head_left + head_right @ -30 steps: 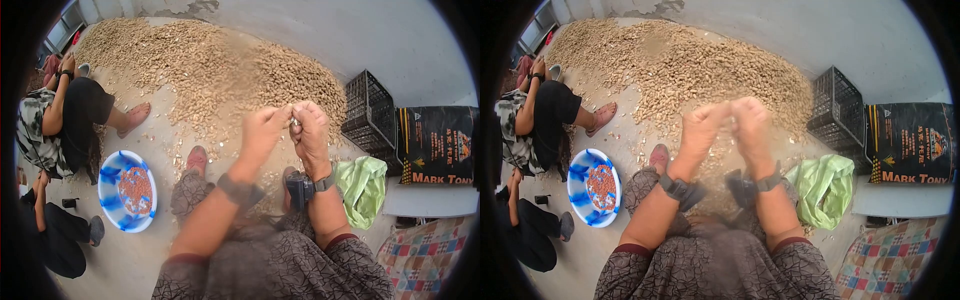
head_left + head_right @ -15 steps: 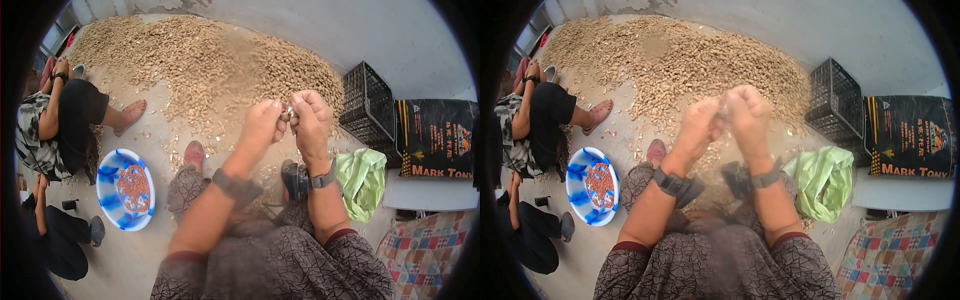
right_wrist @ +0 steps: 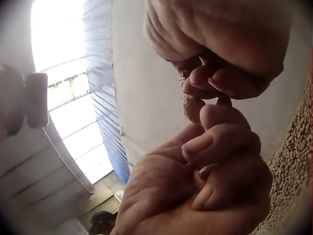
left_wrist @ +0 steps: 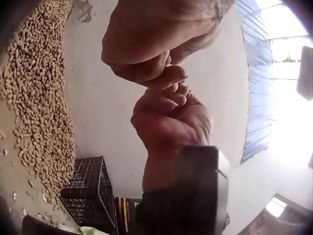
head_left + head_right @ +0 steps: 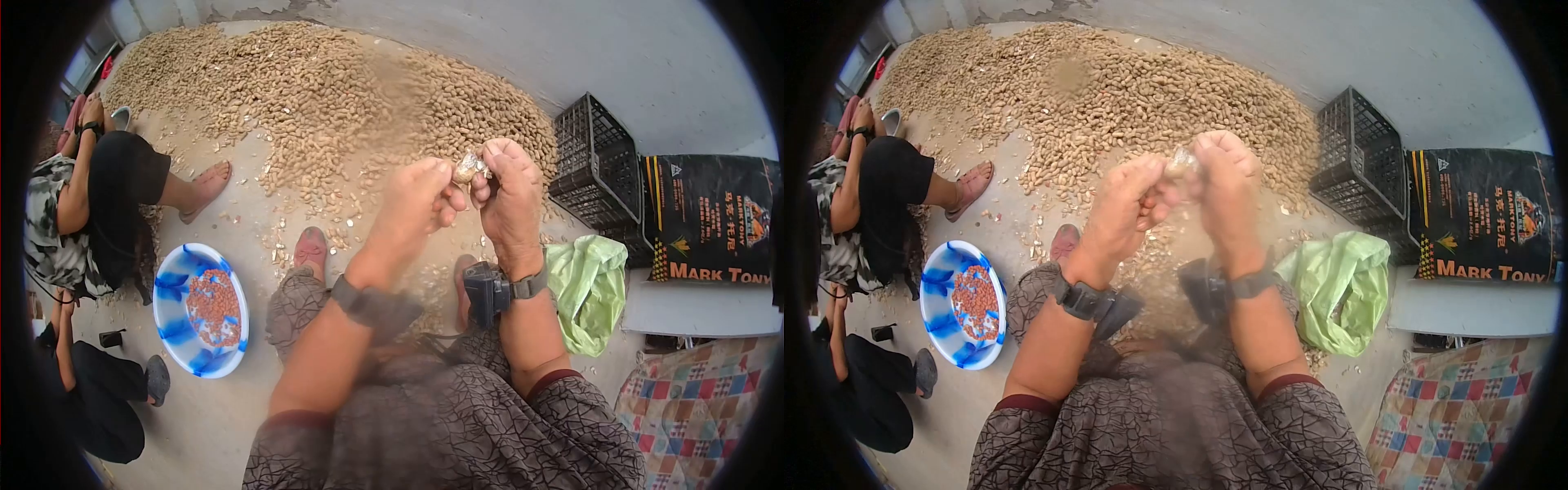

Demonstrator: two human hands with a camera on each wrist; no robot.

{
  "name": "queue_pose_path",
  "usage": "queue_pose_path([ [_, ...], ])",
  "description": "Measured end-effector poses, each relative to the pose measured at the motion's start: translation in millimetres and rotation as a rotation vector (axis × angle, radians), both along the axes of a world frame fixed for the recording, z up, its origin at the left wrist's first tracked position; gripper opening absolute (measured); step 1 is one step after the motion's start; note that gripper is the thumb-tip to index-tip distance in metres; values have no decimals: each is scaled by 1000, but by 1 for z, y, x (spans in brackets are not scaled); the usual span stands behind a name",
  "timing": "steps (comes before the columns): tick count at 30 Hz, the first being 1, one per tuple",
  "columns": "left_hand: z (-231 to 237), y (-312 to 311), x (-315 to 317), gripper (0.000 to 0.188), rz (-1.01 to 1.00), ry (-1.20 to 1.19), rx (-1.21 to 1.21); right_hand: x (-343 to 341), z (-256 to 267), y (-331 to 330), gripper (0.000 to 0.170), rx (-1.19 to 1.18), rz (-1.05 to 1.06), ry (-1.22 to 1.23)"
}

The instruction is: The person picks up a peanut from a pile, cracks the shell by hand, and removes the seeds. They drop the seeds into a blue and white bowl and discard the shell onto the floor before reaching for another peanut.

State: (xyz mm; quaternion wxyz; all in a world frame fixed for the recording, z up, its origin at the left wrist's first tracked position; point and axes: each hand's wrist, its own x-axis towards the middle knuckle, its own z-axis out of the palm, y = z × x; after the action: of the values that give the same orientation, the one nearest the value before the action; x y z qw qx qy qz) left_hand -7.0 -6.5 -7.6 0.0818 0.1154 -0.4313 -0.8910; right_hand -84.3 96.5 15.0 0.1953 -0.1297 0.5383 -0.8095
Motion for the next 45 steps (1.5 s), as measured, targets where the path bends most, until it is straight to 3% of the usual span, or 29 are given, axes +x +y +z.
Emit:
queue_pose_path([
  [4,0,-3,3,21,-29,44,-38,-2,-4,3,14,145,-39,226],
  [8,1,0,3,15,75,91,34,1,1,4,16,147,-72,225],
  [13,-1,0,1,15,163,141,119,6,6,5,16,246,114,200],
  [26,-4,-2,1,12,178,92,-63,5,3,9,10,222,143,302],
  [34,-3,0,0,13,219,75,-52,4,-2,8,12,433,88,436],
  [37,-1,-3,-2,16,200,21,-215,4,2,9,12,539,102,561],
  [41,1,-1,-1,18,188,11,-206,7,0,7,14,444,43,534],
  [45,-2,3,-1,18,264,48,-179,6,4,8,14,330,143,361],
])
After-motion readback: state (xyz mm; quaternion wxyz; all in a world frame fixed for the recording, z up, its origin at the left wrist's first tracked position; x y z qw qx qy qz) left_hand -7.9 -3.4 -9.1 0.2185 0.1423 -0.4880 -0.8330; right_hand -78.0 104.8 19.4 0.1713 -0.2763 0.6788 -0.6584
